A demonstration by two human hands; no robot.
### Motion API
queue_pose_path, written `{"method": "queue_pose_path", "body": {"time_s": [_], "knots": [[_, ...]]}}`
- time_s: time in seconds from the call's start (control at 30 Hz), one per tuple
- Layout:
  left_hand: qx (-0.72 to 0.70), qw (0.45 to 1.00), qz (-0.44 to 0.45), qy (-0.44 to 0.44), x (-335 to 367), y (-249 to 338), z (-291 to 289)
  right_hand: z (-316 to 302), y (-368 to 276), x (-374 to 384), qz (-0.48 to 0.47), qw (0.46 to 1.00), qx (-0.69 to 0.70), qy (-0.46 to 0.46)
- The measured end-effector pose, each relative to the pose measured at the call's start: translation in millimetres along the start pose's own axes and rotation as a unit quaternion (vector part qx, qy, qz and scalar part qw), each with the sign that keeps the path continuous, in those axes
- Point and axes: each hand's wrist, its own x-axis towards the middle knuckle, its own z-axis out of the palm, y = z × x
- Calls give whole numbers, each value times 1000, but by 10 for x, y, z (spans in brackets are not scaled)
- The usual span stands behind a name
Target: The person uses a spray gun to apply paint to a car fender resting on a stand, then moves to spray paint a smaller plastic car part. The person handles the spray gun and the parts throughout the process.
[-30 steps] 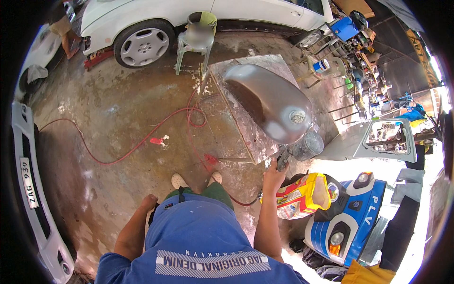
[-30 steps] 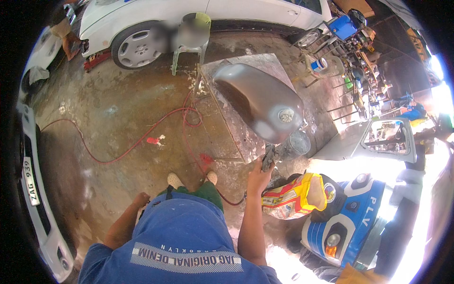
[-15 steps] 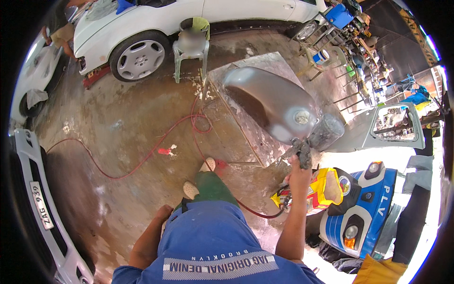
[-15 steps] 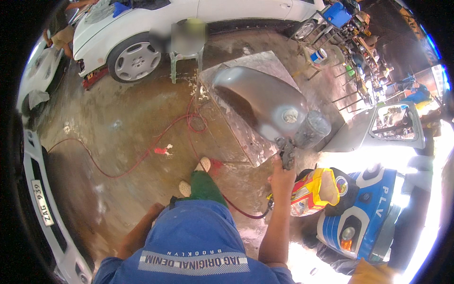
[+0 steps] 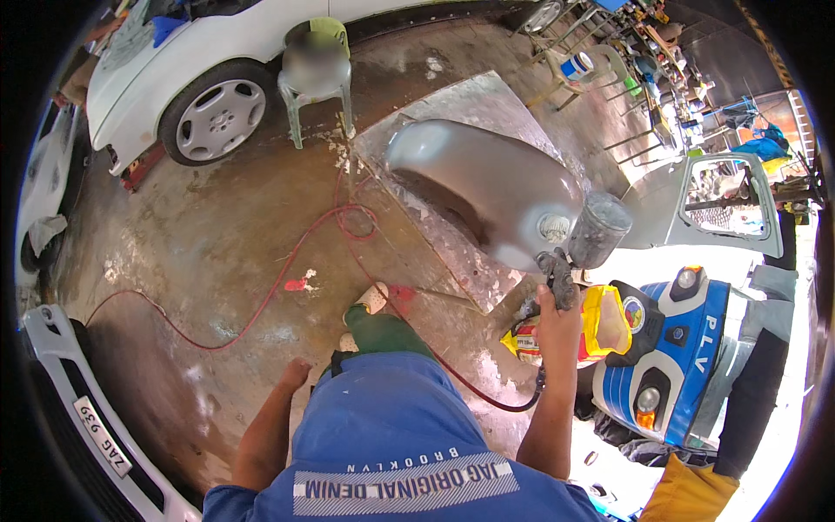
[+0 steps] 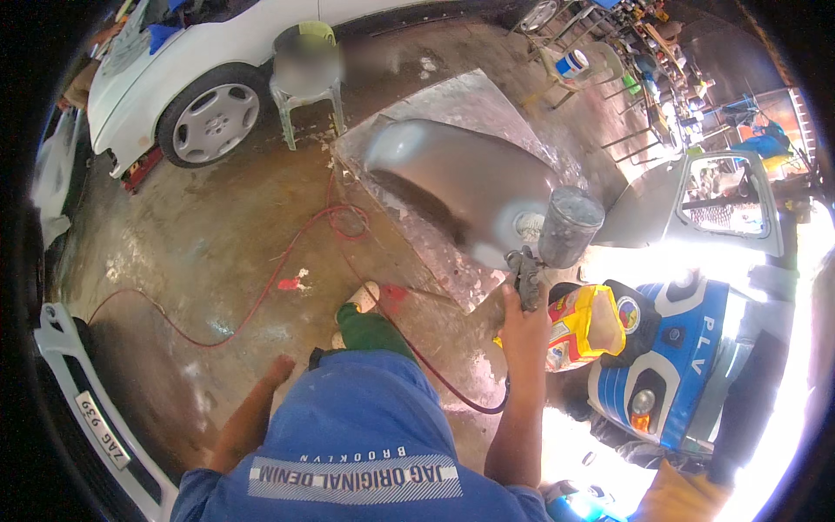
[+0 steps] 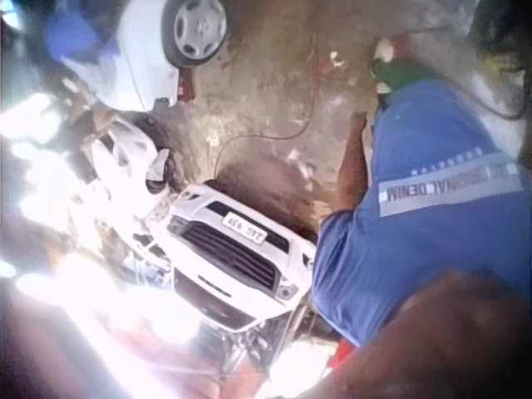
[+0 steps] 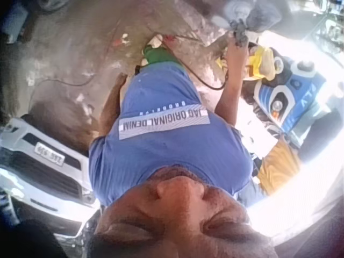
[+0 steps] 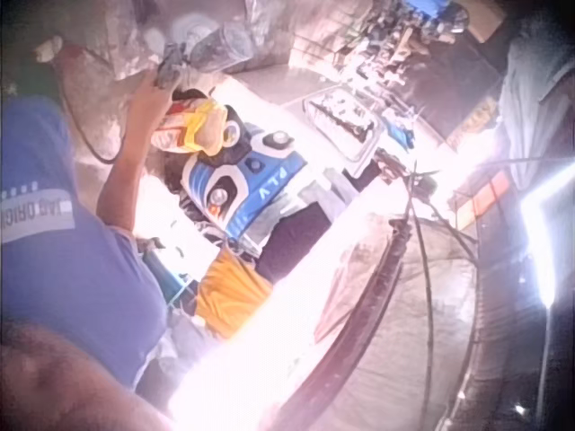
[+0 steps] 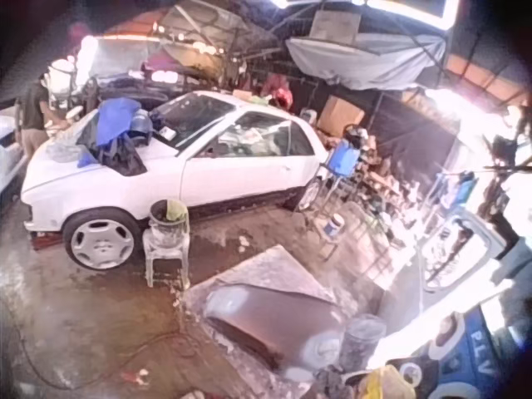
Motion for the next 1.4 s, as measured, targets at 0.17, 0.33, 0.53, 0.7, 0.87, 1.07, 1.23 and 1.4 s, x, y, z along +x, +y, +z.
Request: {"method": "queue_pose_path", "body": {"time_s": [0.17, 0.33, 0.53, 0.7, 0.87, 1.07, 1.23, 1.4], "knots": [[-158, 978, -130, 51, 435, 52, -592, 79, 290, 328, -80, 993, -71, 55], [-300, 919, -249, 58, 711, 399, -1106, 41, -273, 290, 20, 999, -19, 18], [-302, 907, -290, 37, 880, 402, -1205, -11, -526, 365, 42, 999, 1, -3], [-254, 910, -316, 86, 1079, 397, -1377, -5, -524, 518, 26, 999, -33, -17], [-256, 928, -271, 2, 1234, 149, -1358, -1, -274, 717, -22, 994, -88, 68], [-182, 962, -195, 54, 1262, -209, -1090, 44, -648, 669, 66, 996, -30, 51], [-230, 914, -316, 105, 1335, -140, -1752, 194, -618, 680, 23, 996, -66, 56], [-215, 901, -339, 164, 1306, -521, -2218, 433, -904, 577, 90, 994, 9, 63]]}}
